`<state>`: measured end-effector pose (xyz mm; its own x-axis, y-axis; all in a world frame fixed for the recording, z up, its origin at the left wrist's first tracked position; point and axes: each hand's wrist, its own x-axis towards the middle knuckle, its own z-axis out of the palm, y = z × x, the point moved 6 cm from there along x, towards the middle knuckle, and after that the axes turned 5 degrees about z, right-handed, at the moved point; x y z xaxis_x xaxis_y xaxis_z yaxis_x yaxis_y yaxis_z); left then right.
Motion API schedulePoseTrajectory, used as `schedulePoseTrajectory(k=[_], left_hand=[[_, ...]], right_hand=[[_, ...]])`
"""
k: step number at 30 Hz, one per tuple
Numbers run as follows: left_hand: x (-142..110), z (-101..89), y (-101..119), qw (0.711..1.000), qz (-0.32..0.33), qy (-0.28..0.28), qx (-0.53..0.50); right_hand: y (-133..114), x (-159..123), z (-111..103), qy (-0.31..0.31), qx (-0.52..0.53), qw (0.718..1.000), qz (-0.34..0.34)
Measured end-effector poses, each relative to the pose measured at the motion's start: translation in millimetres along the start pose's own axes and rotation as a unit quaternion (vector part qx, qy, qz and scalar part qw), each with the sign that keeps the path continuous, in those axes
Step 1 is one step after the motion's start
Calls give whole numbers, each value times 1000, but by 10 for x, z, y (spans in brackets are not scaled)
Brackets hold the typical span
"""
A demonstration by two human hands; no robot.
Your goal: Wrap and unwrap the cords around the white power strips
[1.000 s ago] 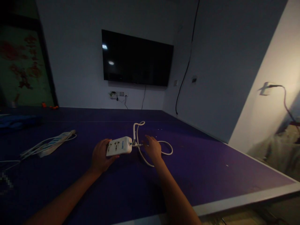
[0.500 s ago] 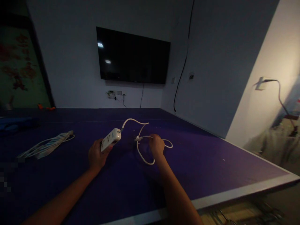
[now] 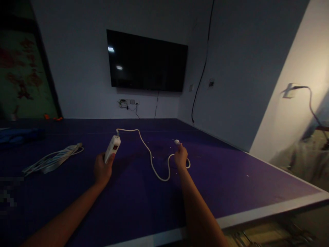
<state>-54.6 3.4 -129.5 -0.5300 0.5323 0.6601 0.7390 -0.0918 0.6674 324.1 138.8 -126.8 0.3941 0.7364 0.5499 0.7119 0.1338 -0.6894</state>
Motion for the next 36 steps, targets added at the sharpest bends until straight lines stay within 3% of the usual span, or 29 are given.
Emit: schedulePoseTrajectory(k=[4,8,11,13,16,19,23,29,36], left_hand=[[-48,20,146,997,80,-16,2],[-108,31,315,984,175,-38,6],[-171,48,417,966,251,-54,32],[-219,69,468,951,298,-65,43],[-289,104,529,930,356,-74,55],[-364,149,588,903,415,-90,63],[-461,200,645,866,482,-113,66],[-551,186,719,853,506,-118,42],[-453,128,661,918,387,-77,31]], right_hand=[[86,5,238,-88,-57,994,-6],[127,-30,296,-117,-69,991,11],[81,-124,251,-107,-90,989,40],[-44,-212,161,-65,-111,991,44],[-453,-379,32,-10,-90,993,-72],[-846,-580,-25,0,-71,975,-208],[-1070,-776,29,-17,-90,948,-305],[-1107,-896,278,-107,-87,925,-355],[-1239,-1124,392,-209,-17,893,-399]])
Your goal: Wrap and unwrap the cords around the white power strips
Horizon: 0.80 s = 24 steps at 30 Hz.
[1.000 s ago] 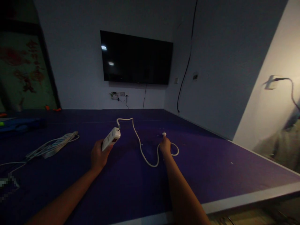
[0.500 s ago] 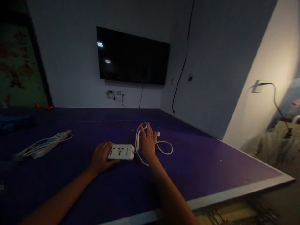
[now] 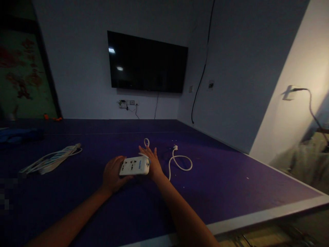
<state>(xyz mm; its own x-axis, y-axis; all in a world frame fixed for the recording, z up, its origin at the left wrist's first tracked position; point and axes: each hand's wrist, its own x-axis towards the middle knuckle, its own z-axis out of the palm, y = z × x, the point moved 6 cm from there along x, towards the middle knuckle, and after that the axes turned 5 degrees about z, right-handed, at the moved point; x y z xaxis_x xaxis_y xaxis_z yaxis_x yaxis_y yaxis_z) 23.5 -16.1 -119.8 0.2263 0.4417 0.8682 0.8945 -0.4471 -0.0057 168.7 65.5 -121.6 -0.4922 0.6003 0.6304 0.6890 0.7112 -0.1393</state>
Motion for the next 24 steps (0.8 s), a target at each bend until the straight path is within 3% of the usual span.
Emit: schedulePoseTrajectory(k=[3,10,13,18,24], left_hand=[[26,-74,-92,997,-74,38,9],[98,-252,-300,966,-231,91,68],[96,-274,-388,957,-251,93,113],[73,-278,-493,952,-249,101,149],[49,-248,-543,948,-249,77,182]], right_hand=[[-131,33,45,-14,16,1000,-6],[-404,118,52,-65,-16,996,51],[-418,115,12,-64,-53,994,66],[-242,73,-49,-60,-101,988,101],[-434,35,-7,-111,-98,989,-18]])
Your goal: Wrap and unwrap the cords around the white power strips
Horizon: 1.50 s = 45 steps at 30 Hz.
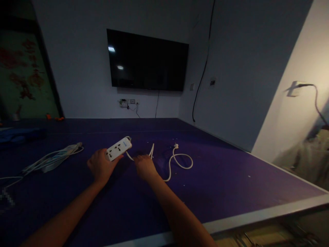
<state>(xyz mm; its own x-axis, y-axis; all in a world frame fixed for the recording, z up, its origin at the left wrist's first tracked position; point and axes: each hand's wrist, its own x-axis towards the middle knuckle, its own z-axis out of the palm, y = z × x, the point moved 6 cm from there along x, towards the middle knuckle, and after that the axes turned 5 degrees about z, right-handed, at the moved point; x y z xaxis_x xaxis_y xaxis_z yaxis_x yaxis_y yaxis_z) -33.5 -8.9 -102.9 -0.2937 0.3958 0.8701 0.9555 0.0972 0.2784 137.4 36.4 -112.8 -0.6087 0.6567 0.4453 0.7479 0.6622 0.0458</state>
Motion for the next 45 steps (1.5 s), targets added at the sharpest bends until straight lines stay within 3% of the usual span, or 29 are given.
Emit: schedulePoseTrajectory(k=[8,14,20,27,33,41,45], left_hand=[[6,66,-35,998,57,-32,14],[7,99,27,984,175,-33,0],[-8,136,86,966,248,-74,-26],[-39,82,243,943,314,-98,-49],[-178,-16,492,911,391,-93,-96],[-218,-73,509,919,372,-45,-121],[-181,-149,469,930,345,-13,-128]], right_hand=[[-150,-21,-26,18,-39,996,-73],[-72,-66,-119,114,-34,987,-106],[164,-141,-287,193,-5,981,-35],[341,-161,-290,195,54,979,17],[504,-110,-232,206,174,960,73],[689,-125,-144,217,314,913,143],[817,-158,-162,250,371,874,190]])
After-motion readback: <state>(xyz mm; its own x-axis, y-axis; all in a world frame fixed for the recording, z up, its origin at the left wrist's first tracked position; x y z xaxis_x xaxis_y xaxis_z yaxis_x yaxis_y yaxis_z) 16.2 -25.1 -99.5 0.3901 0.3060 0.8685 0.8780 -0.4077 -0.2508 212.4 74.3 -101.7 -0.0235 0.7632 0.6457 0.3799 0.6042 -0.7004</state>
